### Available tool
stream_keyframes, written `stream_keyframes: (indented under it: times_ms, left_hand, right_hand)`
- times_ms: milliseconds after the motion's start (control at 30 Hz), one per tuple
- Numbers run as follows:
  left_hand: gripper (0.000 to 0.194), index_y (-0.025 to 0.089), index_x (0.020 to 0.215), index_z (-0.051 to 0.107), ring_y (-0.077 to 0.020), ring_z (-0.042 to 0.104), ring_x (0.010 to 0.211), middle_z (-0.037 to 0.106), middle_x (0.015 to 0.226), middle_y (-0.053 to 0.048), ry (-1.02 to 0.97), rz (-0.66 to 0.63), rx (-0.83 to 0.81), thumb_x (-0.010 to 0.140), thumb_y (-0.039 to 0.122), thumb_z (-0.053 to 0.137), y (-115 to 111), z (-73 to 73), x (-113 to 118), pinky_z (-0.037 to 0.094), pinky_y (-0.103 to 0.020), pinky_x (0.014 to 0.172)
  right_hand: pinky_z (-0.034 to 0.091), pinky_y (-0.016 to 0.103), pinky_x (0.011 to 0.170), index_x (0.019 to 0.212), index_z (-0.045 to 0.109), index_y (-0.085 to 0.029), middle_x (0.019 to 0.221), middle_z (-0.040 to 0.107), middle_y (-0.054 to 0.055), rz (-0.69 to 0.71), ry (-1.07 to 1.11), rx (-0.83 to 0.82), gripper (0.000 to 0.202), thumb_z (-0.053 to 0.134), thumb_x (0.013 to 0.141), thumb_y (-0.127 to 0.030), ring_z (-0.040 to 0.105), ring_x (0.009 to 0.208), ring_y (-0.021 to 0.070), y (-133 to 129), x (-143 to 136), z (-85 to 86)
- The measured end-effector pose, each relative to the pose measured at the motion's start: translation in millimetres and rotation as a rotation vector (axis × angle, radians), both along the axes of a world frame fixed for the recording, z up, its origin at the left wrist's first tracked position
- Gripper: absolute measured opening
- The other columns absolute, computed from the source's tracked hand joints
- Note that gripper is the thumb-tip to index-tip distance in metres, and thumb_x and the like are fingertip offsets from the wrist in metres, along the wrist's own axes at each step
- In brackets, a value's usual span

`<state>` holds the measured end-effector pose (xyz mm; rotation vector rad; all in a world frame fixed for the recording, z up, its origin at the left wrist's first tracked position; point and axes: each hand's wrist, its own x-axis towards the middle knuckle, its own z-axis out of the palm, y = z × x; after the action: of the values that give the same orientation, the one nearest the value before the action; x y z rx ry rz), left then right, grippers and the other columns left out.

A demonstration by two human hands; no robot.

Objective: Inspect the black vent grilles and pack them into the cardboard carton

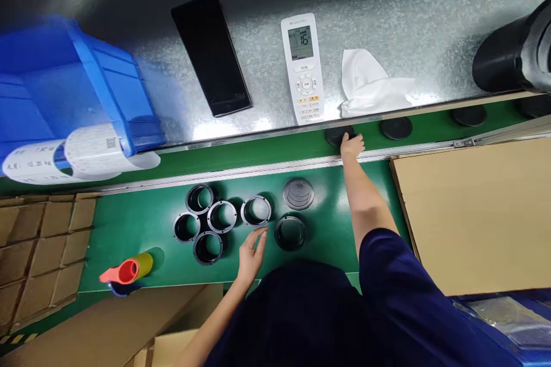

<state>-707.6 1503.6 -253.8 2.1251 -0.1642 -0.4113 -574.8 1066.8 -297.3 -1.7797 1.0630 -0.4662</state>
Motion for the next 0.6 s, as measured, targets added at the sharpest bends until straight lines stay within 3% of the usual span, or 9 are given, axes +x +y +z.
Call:
stream_keyframes:
  times_ms: [67, 133, 233, 300, 400, 467, 533, 600]
  left_hand:
    - [0.032, 0.027, 0.104, 0.076, -0.0306, 0.069, 0.110, 0.076, 0.111, -0.010, 0.052, 0.062, -0.053, 0.094, 0.051, 0.059, -14, 5.6, 10, 0.051, -0.050, 0.106]
    - [0.027, 0.025, 0.099, 0.077, -0.0295, 0.069, 0.110, 0.076, 0.109, -0.010, 0.155, 0.148, -0.172, 0.089, 0.048, 0.067, -33, 11.1, 21, 0.049, -0.049, 0.109]
    - [0.039, 0.025, 0.113, 0.073, -0.0272, 0.064, 0.124, 0.072, 0.125, -0.010, 0.394, 0.297, -0.563, 0.076, 0.035, 0.081, -68, 21.1, 36, 0.043, -0.047, 0.115]
    - [0.057, 0.031, 0.131, 0.064, -0.0270, 0.058, 0.135, 0.062, 0.144, -0.008, 0.579, 0.364, -0.854, 0.076, 0.033, 0.081, -86, 28.6, 42, 0.041, -0.050, 0.117]
    - [0.053, 0.030, 0.141, 0.057, -0.0279, 0.056, 0.138, 0.060, 0.148, -0.007, 0.733, 0.438, -1.075, 0.090, 0.044, 0.063, -98, 40.6, 43, 0.042, -0.051, 0.116]
    - [0.049, 0.025, 0.139, 0.059, -0.0270, 0.055, 0.139, 0.065, 0.142, -0.008, 0.707, 0.474, -1.127, 0.096, 0.047, 0.050, -96, 50.0, 35, 0.042, -0.048, 0.117]
    - [0.050, 0.023, 0.138, 0.061, -0.0259, 0.054, 0.140, 0.066, 0.139, -0.007, 0.688, 0.473, -1.167, 0.099, 0.048, 0.041, -89, 59.7, 22, 0.042, -0.047, 0.118]
    - [0.052, 0.024, 0.137, 0.061, -0.0266, 0.054, 0.140, 0.066, 0.140, -0.007, 0.733, 0.450, -1.186, 0.100, 0.052, 0.038, -80, 67.8, 6, 0.042, -0.050, 0.117]
  right_hand:
    - [0.048, 0.055, 0.104, 0.096, 0.056, -0.016, 0.103, 0.067, 0.022, 0.057, -0.045, 0.135, 0.050, 0.048, 0.098, -0.066, 0.064, 0.105, 0.0286, -23, 8, 1.5]
    - [0.058, 0.045, 0.087, 0.077, 0.043, -0.026, 0.071, 0.060, 0.003, 0.126, -0.106, 0.286, 0.049, 0.060, 0.091, -0.070, 0.063, 0.075, 0.0177, -12, 4, 0.1]
    - [0.062, 0.038, 0.073, 0.069, 0.030, -0.027, 0.057, 0.048, -0.007, 0.234, -0.181, 0.524, 0.065, 0.080, 0.076, -0.067, 0.059, 0.058, 0.0131, 56, -29, 0.0]
    - [0.064, 0.037, 0.069, 0.069, 0.034, -0.025, 0.059, 0.053, -0.006, 0.310, -0.222, 0.802, 0.066, 0.091, 0.064, -0.059, 0.063, 0.058, 0.0143, 117, -70, 7.6]
    - [0.065, 0.039, 0.072, 0.079, 0.049, -0.024, 0.073, 0.065, -0.001, 0.500, -0.180, 1.154, 0.058, 0.094, 0.060, -0.056, 0.070, 0.068, 0.0194, 190, -135, 31.1]
    - [0.065, 0.044, 0.077, 0.089, 0.056, -0.024, 0.085, 0.067, 0.004, 0.610, -0.145, 1.038, 0.055, 0.084, 0.070, -0.067, 0.071, 0.079, 0.0235, 213, -164, 47.9]
    - [0.061, 0.051, 0.089, 0.102, 0.062, -0.024, 0.101, 0.066, 0.008, 0.643, -0.203, 0.633, 0.054, 0.069, 0.081, -0.073, 0.068, 0.098, 0.0282, 214, -178, 61.2]
    - [0.050, 0.059, 0.106, 0.114, 0.068, -0.026, 0.122, 0.061, 0.012, 0.696, -0.293, 0.153, 0.050, 0.058, 0.091, -0.070, 0.057, 0.121, 0.0329, 204, -182, 70.4]
